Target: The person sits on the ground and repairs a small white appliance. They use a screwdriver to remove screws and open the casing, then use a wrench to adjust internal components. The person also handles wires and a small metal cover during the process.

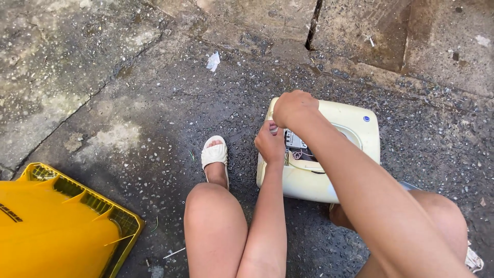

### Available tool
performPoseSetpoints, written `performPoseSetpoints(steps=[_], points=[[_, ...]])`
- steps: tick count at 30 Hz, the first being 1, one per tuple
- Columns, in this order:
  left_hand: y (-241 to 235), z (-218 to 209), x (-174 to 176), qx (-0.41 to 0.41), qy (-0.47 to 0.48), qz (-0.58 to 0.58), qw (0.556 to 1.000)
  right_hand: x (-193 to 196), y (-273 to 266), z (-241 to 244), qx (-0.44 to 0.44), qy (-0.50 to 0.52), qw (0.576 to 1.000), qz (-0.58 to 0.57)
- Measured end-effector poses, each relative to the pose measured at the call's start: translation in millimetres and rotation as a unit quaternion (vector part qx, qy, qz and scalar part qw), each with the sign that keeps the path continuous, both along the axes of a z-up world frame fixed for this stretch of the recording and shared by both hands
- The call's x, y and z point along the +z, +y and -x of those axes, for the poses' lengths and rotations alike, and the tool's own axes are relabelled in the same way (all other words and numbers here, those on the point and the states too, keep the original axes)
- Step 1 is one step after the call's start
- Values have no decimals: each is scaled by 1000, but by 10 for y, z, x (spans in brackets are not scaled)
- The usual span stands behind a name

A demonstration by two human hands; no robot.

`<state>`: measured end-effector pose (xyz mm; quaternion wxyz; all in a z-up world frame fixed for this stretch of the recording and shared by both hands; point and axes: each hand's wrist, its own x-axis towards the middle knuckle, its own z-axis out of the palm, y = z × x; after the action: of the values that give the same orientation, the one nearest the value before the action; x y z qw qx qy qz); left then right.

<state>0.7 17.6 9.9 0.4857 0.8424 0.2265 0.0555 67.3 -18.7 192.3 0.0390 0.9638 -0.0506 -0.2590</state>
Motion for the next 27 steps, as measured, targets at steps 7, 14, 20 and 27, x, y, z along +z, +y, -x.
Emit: performPoseSetpoints(steps=[7,14,20,27], points=[[25,78,312,-39,-45,-101,993,135,9,-74,-60,69,995,-49],[190,142,197,-109,-66,-169,977,421,-123,432,-95,-21,966,-241],[372,169,331,-202,-145,-296,922,1308,-1144,1417,-15,-134,918,-374],[196,484,1364,-272,-160,-177,932,-490,-3946,3007,-423,-402,663,-469]])
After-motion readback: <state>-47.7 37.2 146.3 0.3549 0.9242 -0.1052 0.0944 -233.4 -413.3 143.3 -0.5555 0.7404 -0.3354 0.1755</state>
